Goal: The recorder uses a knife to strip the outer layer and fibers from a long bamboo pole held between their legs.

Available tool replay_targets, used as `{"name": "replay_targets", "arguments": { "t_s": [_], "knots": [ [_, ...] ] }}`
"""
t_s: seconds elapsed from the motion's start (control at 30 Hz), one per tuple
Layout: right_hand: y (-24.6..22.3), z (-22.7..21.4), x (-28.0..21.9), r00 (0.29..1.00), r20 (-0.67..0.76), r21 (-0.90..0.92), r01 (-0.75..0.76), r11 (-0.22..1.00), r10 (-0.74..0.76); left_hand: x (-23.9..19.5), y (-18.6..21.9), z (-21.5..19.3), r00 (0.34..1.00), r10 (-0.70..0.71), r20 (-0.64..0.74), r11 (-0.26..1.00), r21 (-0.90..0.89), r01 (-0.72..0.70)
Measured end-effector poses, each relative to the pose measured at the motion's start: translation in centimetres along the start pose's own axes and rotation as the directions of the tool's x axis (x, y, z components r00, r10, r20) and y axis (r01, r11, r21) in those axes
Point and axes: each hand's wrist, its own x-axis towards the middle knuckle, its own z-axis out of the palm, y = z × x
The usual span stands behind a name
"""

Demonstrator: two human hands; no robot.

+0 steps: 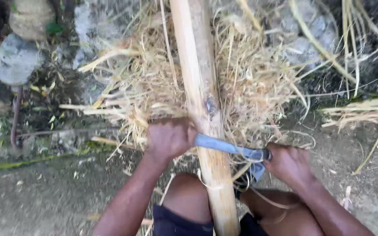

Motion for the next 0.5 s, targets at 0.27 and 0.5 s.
{"name": "replay_targets", "arguments": {
  "t_s": [0.27, 0.5],
  "knots": [
    [0.9, 0.9, -1.3, 0.981, -0.182, -0.086, 0.047, 0.995, -0.062, -0.2, 1.6, -2.0, 0.999, -0.03, 0.025, 0.994, -0.107, 0.032],
    [-1.2, -4.8, 5.8, 0.996, -0.081, 0.0, 0.038, 0.999, -0.038, 6.7, -3.7, -2.8, 0.979, -0.051, 0.197, 0.993, -0.092, 0.07]
  ]
}}
